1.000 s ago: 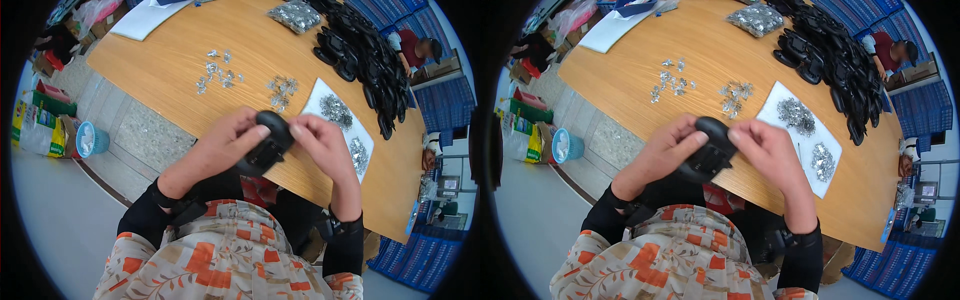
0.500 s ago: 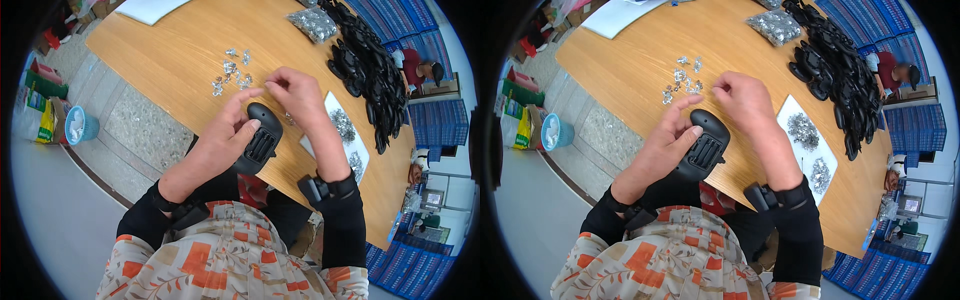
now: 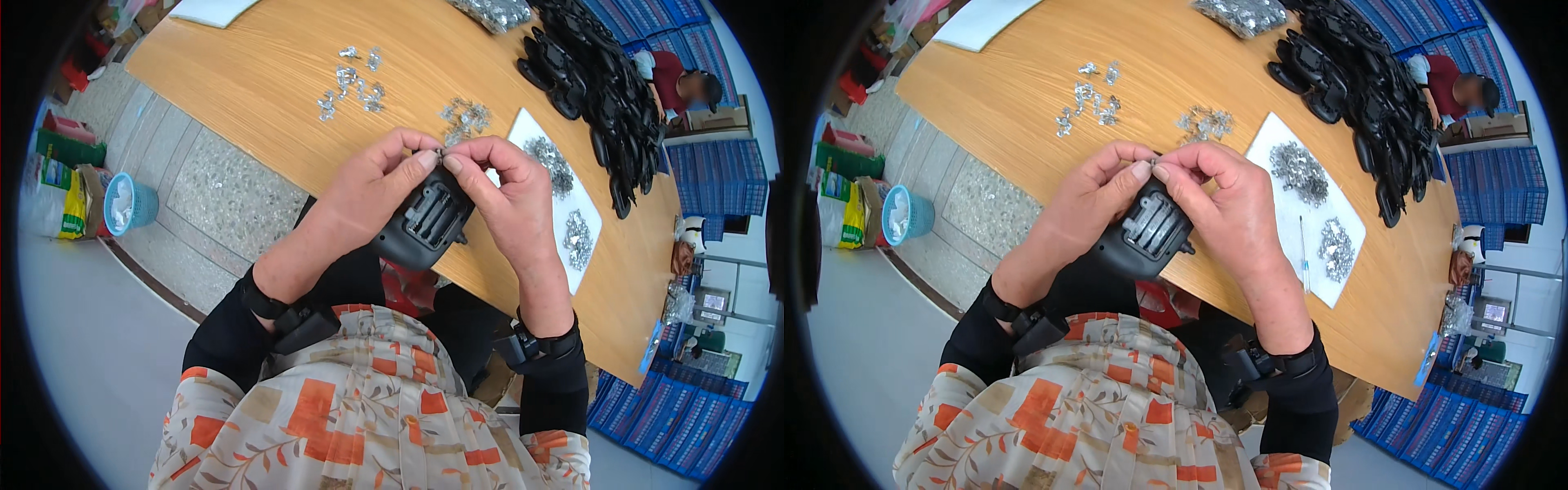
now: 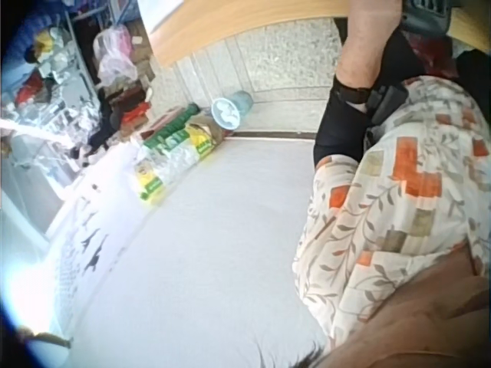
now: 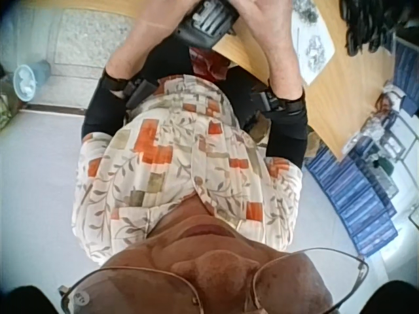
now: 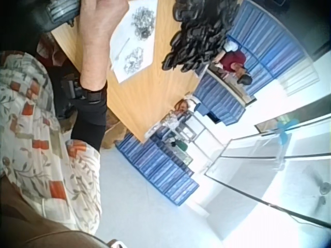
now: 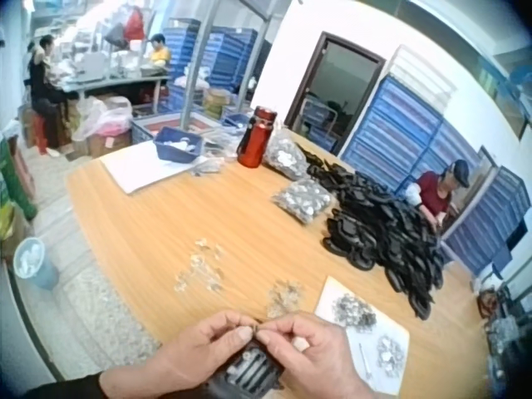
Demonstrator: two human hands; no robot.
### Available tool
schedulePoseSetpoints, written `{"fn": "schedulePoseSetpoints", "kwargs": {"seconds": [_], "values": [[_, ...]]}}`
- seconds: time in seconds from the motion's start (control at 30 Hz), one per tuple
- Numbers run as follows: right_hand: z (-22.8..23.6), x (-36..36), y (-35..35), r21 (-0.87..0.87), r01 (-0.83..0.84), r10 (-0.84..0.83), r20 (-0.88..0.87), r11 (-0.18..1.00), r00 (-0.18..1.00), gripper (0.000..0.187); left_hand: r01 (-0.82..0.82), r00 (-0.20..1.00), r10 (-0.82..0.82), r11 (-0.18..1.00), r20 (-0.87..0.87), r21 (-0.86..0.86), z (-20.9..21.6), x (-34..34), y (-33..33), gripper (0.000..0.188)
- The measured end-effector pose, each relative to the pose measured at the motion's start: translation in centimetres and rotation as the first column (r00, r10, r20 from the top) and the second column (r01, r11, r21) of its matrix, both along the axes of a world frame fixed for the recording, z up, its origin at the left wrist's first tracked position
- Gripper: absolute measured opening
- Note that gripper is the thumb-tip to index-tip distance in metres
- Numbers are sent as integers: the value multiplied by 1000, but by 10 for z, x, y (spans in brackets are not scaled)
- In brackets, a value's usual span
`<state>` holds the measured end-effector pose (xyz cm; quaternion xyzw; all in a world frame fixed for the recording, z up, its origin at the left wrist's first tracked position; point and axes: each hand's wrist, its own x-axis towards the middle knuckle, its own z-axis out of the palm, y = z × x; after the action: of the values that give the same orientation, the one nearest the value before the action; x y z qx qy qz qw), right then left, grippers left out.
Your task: The person assembles black game controllers by hand at a wooden table. They pick up individual controller shells and insert small metal components into the battery compartments, then place the finished units on a pile.
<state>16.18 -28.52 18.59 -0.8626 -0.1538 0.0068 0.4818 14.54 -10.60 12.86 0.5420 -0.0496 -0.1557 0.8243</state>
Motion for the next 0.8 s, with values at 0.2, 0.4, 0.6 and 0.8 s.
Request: {"fn": "schedulePoseSetpoints", "kwargs": {"seconds": [0.2,0.4,0.6,0.8], "values": [[3,-23,-22,-15,117,-116,61,993,991,13,-13,999,15,998,-31,58,5,-7,-20,22],[-3,-37,-43,36,153,-154,28,988,988,14,54,998,-53,997,-14,47,8,-15,-41,21],[-8,-43,-53,38,169,-170,27,985,985,12,108,994,-109,993,24,51,5,-17,-52,20],[-13,-44,-75,165,218,-202,-112,962,973,11,118,987,-126,990,99,78,-1,-13,-56,35]]}}
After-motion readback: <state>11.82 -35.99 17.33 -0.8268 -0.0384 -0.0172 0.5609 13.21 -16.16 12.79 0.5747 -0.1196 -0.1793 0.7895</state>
